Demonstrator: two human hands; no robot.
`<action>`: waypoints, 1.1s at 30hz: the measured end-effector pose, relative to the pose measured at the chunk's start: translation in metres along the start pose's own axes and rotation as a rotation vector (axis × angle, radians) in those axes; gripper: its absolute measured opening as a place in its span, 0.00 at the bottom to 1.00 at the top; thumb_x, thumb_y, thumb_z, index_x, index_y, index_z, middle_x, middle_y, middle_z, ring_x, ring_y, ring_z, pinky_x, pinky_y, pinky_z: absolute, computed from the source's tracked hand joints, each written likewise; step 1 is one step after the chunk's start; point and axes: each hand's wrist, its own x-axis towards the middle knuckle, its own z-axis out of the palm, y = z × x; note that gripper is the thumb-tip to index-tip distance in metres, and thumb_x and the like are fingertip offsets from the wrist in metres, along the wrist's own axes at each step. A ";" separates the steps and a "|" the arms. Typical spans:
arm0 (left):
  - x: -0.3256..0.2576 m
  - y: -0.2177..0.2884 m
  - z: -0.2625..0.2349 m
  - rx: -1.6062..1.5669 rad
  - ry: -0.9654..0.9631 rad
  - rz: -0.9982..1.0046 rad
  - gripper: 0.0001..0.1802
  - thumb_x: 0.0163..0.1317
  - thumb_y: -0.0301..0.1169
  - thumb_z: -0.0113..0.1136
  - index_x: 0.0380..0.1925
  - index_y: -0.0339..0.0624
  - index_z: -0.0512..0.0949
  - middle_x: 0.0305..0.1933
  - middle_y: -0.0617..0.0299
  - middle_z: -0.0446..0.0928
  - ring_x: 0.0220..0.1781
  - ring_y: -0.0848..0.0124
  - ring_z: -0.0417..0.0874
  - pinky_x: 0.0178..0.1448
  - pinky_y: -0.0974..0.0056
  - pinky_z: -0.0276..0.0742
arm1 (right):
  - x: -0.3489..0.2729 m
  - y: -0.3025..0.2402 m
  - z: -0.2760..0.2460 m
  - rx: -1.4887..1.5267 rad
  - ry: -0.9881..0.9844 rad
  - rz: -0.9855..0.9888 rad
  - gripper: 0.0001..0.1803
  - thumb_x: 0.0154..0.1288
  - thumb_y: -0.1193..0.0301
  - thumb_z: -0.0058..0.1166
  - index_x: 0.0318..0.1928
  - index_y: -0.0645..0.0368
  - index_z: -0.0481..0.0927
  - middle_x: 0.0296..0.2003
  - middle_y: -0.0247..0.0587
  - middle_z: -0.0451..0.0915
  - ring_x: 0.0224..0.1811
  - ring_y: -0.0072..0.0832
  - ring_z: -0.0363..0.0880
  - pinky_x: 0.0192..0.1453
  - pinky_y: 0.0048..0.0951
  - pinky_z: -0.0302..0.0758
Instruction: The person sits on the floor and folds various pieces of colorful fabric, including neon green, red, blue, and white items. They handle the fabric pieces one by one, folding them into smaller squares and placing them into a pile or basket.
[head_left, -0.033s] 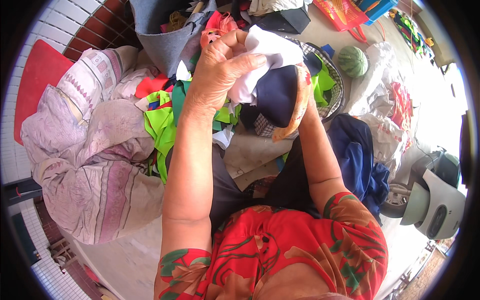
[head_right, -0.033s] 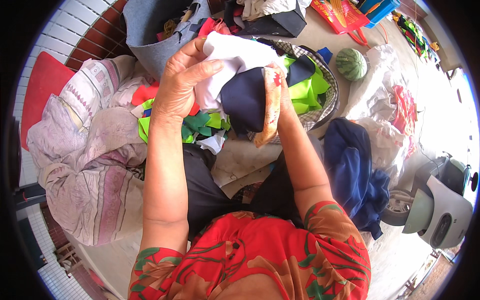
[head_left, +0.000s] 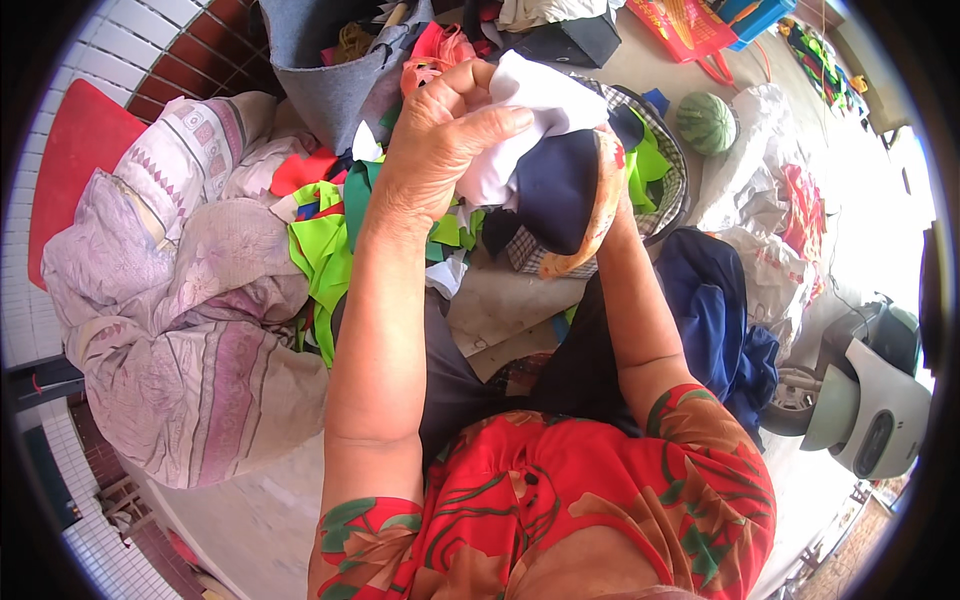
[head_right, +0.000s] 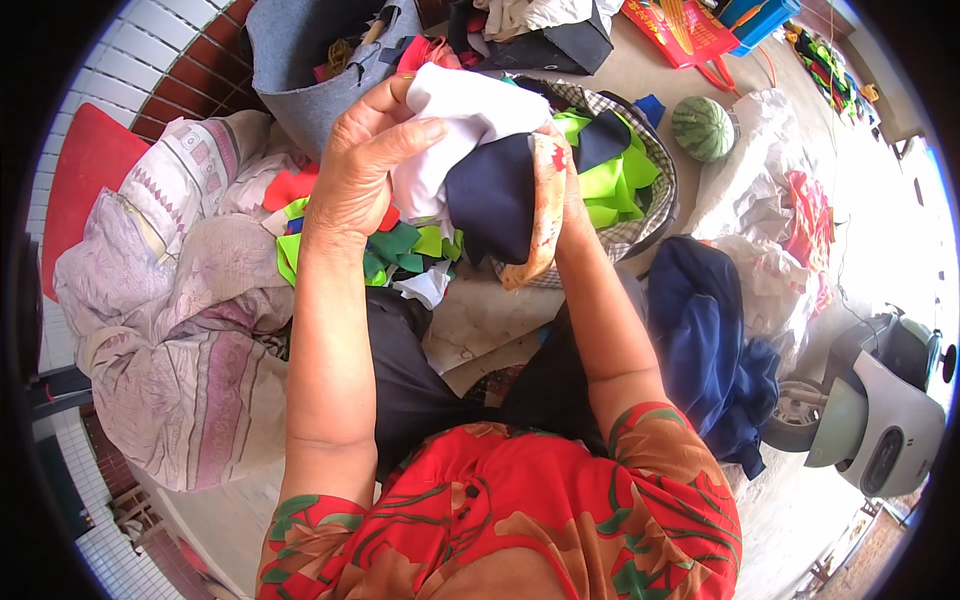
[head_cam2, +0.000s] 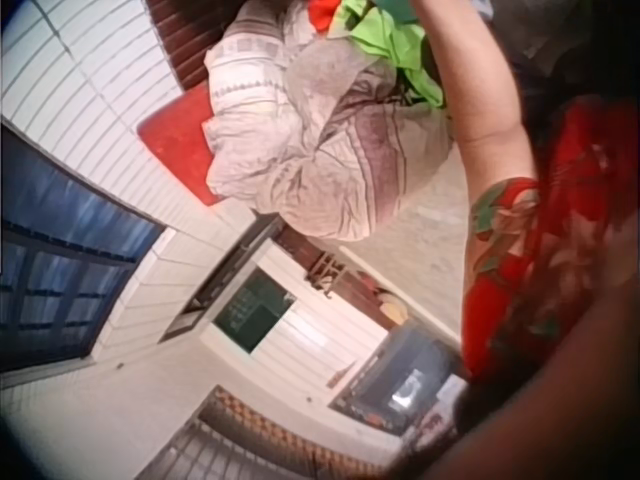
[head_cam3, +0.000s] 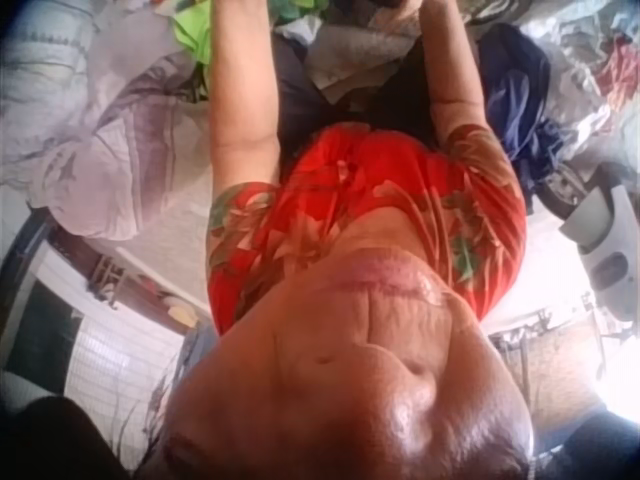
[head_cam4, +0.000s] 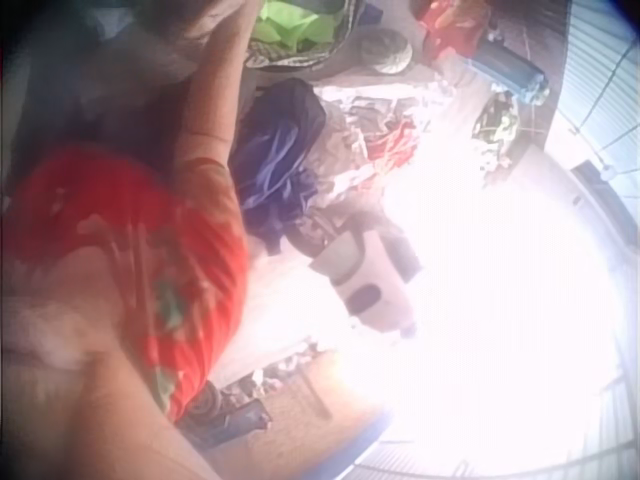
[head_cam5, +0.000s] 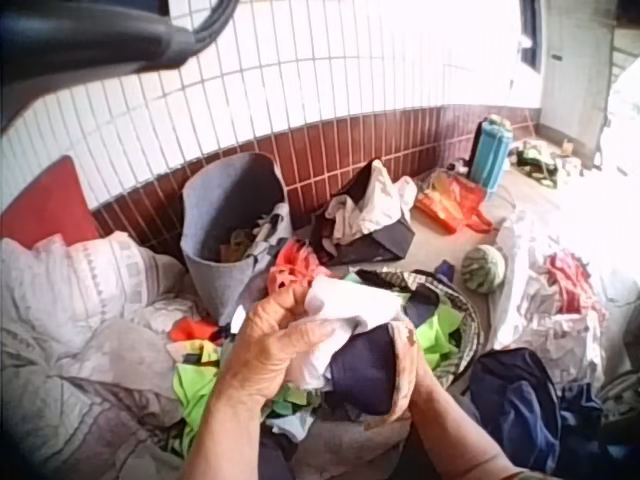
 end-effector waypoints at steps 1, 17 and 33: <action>0.001 -0.001 0.001 0.012 0.007 0.001 0.10 0.52 0.23 0.63 0.36 0.39 0.77 0.36 0.64 0.79 0.39 0.78 0.78 0.47 0.73 0.72 | 0.002 -0.004 0.009 0.004 0.079 -0.041 0.21 0.51 0.65 0.54 0.46 0.62 0.73 0.36 0.38 0.77 0.37 0.31 0.76 0.45 0.31 0.73; 0.004 -0.021 0.007 0.886 0.472 0.630 0.04 0.52 0.23 0.59 0.29 0.39 0.76 0.25 0.62 0.78 0.25 0.73 0.79 0.30 0.69 0.73 | 0.039 0.046 -0.021 0.157 0.127 -0.080 0.19 0.68 0.61 0.42 0.52 0.61 0.71 0.46 0.46 0.76 0.46 0.35 0.78 0.54 0.36 0.74; 0.003 -0.031 0.029 1.088 0.413 1.064 0.07 0.41 0.23 0.58 0.23 0.46 0.73 0.26 0.63 0.74 0.28 0.63 0.77 0.33 0.61 0.70 | 0.068 0.152 0.124 -1.136 -0.507 -0.087 0.20 0.54 0.71 0.55 0.48 0.63 0.74 0.43 0.57 0.76 0.46 0.45 0.76 0.49 0.35 0.72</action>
